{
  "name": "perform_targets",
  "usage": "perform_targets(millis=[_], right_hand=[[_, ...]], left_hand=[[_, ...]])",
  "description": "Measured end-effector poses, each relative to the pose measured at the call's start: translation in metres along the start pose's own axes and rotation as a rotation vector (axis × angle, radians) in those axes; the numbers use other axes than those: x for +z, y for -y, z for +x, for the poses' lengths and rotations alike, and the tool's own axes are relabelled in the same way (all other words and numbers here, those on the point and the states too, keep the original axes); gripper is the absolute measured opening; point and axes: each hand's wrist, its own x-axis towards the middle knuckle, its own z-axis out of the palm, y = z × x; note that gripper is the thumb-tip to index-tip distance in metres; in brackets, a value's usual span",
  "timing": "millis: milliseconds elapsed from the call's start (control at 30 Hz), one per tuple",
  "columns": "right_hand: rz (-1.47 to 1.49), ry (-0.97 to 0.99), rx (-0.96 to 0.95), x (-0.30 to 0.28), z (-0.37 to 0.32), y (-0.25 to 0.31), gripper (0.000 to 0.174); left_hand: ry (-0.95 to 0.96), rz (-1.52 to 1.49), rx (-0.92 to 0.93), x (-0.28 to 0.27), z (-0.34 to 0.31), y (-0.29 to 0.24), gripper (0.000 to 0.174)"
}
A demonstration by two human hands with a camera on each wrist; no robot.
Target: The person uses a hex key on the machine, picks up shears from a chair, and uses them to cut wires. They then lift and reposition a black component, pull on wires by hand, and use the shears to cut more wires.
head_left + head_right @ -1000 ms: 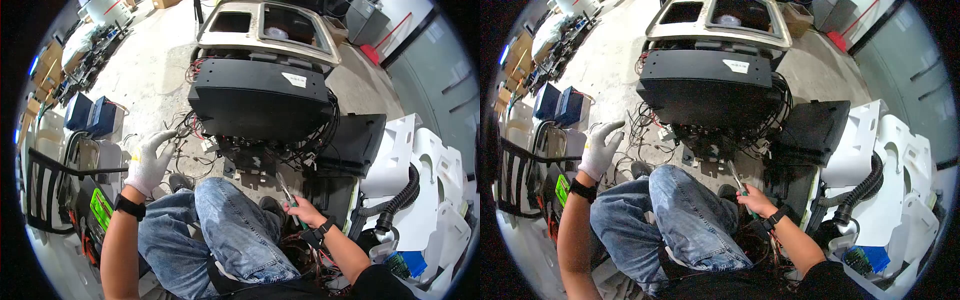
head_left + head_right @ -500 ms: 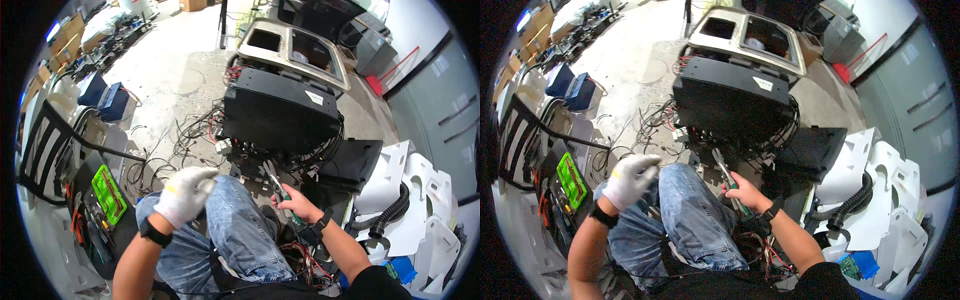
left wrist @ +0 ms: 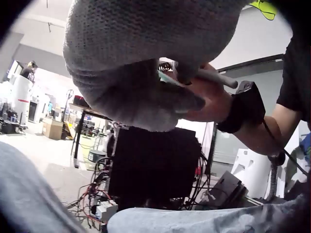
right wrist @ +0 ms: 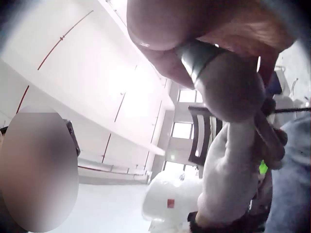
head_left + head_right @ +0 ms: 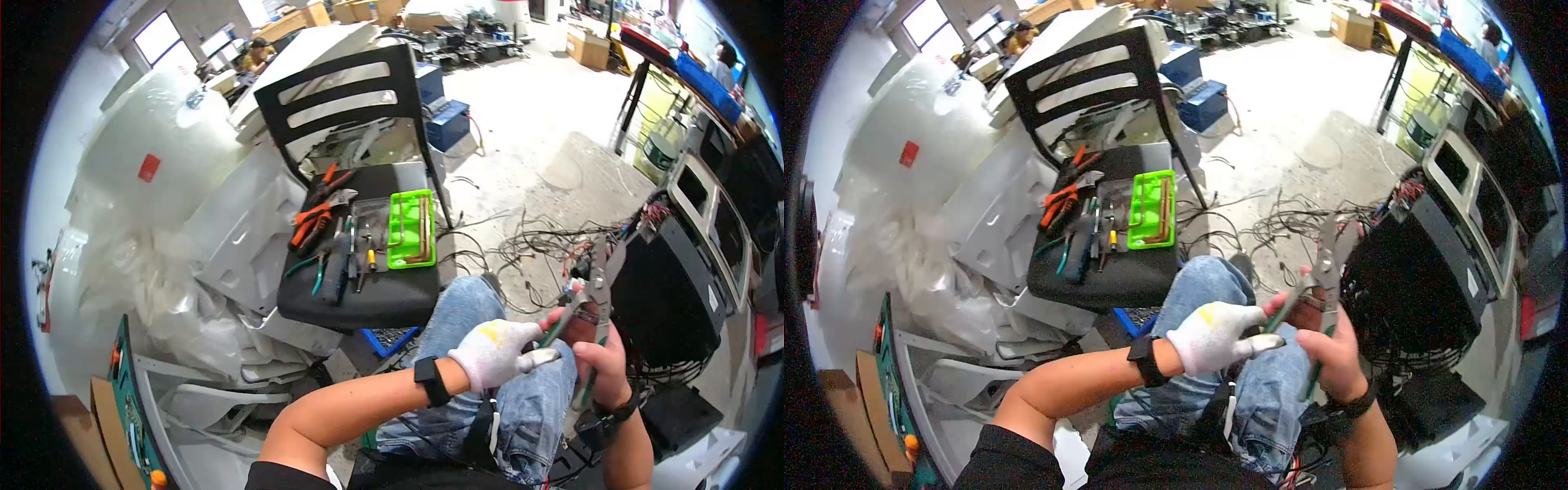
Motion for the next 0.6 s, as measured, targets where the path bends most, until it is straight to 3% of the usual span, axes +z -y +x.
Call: perform_targets(millis=[100,167,200,300,433,500,600], right_hand=[[-0.103,0.169,0.054,0.025,0.021,-0.006,0.073],[-0.135,0.289,0.058,0.029,0.032,-0.015,0.075],[-0.196,0.307,0.061,0.031,0.034,-0.017,0.083],[-0.163,0.271,0.114,0.018,0.030,-0.023,0.072],[-0.211,0.126,0.172,-0.008,0.018,-0.030,0.064],[-0.190,0.093,0.172,-0.016,0.013,-0.034,0.062],[-0.237,0.048,0.183,-0.023,0.007,-0.036,0.061]], left_hand=[[-0.248,-0.011,0.018,-0.020,-0.028,0.009,0.029],[-0.298,0.035,-0.031,-0.040,-0.051,0.016,0.028],[-0.321,0.106,-0.079,-0.052,-0.062,0.024,0.027],[-0.525,0.238,-0.144,-0.087,-0.094,0.057,0.030],[-0.716,0.042,-0.538,-0.144,-0.122,0.113,0.033],[-0.809,0.237,-0.621,-0.178,-0.126,0.142,0.037],[-0.773,0.460,-0.714,-0.223,-0.133,0.199,0.037]])
